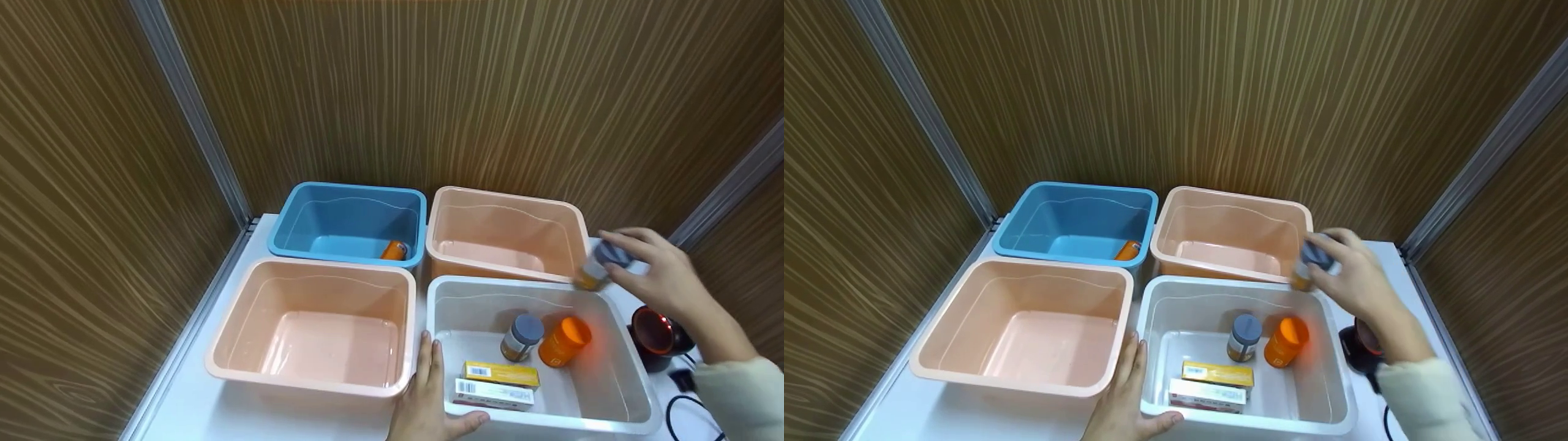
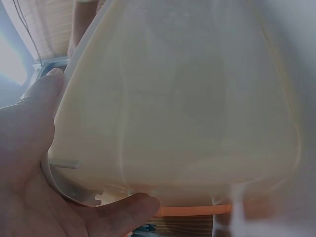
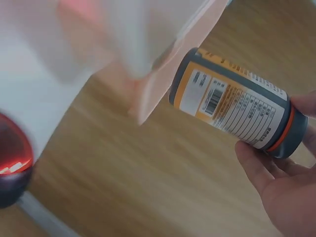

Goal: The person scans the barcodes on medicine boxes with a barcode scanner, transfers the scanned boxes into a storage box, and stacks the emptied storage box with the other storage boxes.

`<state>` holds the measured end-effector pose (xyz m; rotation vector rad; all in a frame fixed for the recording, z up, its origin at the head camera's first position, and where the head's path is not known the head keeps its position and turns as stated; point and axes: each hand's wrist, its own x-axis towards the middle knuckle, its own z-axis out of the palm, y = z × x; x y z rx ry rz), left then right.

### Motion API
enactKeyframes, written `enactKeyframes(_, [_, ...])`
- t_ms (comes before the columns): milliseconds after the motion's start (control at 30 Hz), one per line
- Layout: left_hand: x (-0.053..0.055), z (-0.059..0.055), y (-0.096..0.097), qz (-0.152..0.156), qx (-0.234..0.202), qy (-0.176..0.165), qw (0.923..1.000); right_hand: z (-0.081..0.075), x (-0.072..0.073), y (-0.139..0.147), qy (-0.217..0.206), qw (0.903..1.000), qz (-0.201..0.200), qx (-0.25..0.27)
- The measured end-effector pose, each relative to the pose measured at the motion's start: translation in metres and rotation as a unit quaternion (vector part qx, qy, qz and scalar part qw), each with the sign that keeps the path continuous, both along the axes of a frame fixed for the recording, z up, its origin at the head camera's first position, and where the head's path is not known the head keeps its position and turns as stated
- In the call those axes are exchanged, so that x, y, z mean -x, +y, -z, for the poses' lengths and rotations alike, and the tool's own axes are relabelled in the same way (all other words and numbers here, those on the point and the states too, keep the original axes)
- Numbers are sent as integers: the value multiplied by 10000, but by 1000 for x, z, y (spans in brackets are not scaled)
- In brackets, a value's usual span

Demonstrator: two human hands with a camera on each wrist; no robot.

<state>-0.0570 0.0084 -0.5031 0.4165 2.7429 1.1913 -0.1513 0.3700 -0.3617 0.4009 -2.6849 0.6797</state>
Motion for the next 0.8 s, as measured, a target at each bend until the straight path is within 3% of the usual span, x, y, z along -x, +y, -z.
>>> enactKeyframes(100, [0, -1, 1, -9, 73, 83, 9999, -6, 24, -26, 118, 9987, -468, -146])
enactKeyframes(200, [0, -1, 2, -22, 75, -5, 10000, -12, 46, -50, -175, 9968, -770, -113])
enactKeyframes(300, [0, -1, 2, -41, 62, -107, 9999, -17, 64, -70, -578, 9950, -816, -80])
enactKeyframes(567, [-1, -2, 1, -79, 93, -46, 9999, -23, 117, -120, -728, 9924, -962, -243])
enactKeyframes(800, [0, -3, 1, -111, 89, -241, 9996, -18, 147, -156, -1244, 9890, -795, 19])
